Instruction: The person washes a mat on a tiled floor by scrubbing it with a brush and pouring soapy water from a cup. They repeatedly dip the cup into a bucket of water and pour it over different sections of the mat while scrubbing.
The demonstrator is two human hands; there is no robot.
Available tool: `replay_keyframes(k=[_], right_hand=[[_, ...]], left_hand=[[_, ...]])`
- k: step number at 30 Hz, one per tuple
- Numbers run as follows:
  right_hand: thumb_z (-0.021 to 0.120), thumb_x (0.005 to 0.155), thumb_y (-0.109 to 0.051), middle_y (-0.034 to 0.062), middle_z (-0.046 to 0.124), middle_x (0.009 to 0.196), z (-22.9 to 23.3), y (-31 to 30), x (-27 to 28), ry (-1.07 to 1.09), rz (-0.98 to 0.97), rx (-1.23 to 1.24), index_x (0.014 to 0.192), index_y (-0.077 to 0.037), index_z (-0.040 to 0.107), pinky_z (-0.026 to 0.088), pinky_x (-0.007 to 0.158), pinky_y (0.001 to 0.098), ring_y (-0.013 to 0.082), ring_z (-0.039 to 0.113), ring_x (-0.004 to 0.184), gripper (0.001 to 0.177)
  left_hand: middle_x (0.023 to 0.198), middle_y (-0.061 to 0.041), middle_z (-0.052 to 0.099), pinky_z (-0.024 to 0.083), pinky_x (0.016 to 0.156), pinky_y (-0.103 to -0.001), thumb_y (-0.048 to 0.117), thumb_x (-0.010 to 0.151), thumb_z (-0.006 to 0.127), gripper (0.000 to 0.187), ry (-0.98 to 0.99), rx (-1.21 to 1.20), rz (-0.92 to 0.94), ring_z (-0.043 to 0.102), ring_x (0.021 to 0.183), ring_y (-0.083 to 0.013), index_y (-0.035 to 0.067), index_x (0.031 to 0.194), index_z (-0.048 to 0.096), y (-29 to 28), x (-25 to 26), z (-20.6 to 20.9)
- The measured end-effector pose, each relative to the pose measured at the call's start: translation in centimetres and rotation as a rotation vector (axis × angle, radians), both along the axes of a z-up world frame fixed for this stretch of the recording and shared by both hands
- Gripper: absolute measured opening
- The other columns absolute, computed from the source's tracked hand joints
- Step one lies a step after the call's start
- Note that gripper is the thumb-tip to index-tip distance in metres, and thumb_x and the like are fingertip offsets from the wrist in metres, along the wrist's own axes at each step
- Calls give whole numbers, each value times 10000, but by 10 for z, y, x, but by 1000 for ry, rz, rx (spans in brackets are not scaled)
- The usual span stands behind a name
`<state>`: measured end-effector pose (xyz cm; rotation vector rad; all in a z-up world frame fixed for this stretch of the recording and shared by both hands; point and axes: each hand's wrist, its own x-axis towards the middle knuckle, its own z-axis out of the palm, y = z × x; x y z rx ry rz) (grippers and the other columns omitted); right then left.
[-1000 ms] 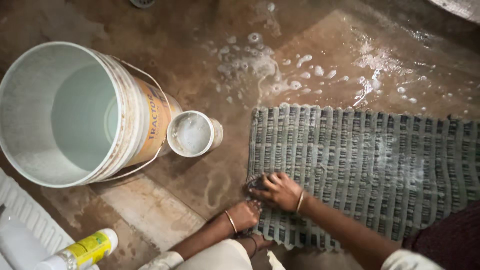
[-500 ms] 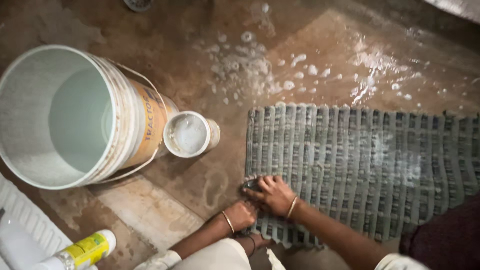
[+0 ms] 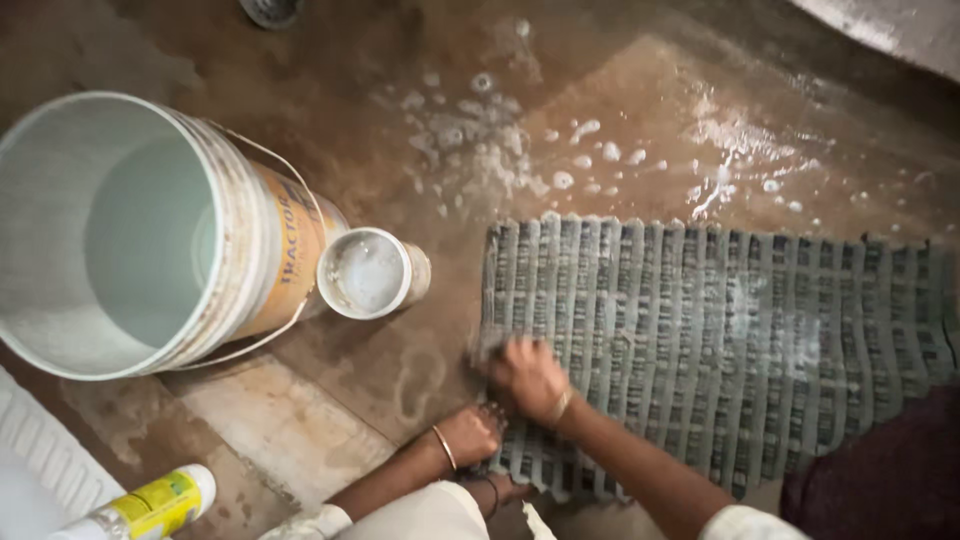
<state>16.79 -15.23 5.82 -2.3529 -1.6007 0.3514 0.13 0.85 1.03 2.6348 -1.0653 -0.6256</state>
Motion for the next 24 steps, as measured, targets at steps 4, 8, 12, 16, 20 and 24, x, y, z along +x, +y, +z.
replay_keyframes(k=[4,8,12,16,20,24], right_hand=[[560,941,-348,187,584,1232,-13,-10,8,-324,314,67,1480,-305,536,486,828,527,356,579,1083,542],[596,966,-316,161,568,1231,-17,43,148,-46,-410,-105,1455,-323,544,473,869,536,349,557,1098,492],[666,836,-266,225,546,1304,2,37,135,-172,-629,85,1515,-309,480,478,822,499,363,556,1075,706],[677,892,-320,227,553,1152,42,-12,24,79,-339,20,1504,-306,462,491,687,490,355,575,981,649],[583,924,-334,117,606,1054,50,-66,46,258,-120,-338,1352,-271,531,535,641,437,237,606,793,435],[700,785,-305,178,647,880,30,-121,149,-187,-722,47,1235,-183,671,496,637,494,363,622,790,468]], left_hand=[[1103,-278,736,572,880,-427,177,877,613,363,-191,-53,29,721,1009,-361,-87,1095,732,-3,-7,5],[1157,-229,745,559,1002,-396,149,837,597,363,-404,-98,24,719,1085,-306,-73,1096,720,0,-1,-4],[1164,-230,739,530,947,-462,169,843,594,367,-265,-121,61,701,1094,-342,-65,1091,729,1,-10,-4],[1154,-229,729,520,982,-453,166,909,590,333,-133,-20,-61,681,1149,-347,-58,1111,729,4,-5,-12],[1168,-195,743,528,972,-434,198,880,594,330,-312,-131,43,695,1116,-315,-9,1094,737,6,-18,-20],[1173,-166,749,537,974,-428,192,869,597,318,-320,-156,96,706,1115,-300,14,1090,738,-1,-17,-11]])
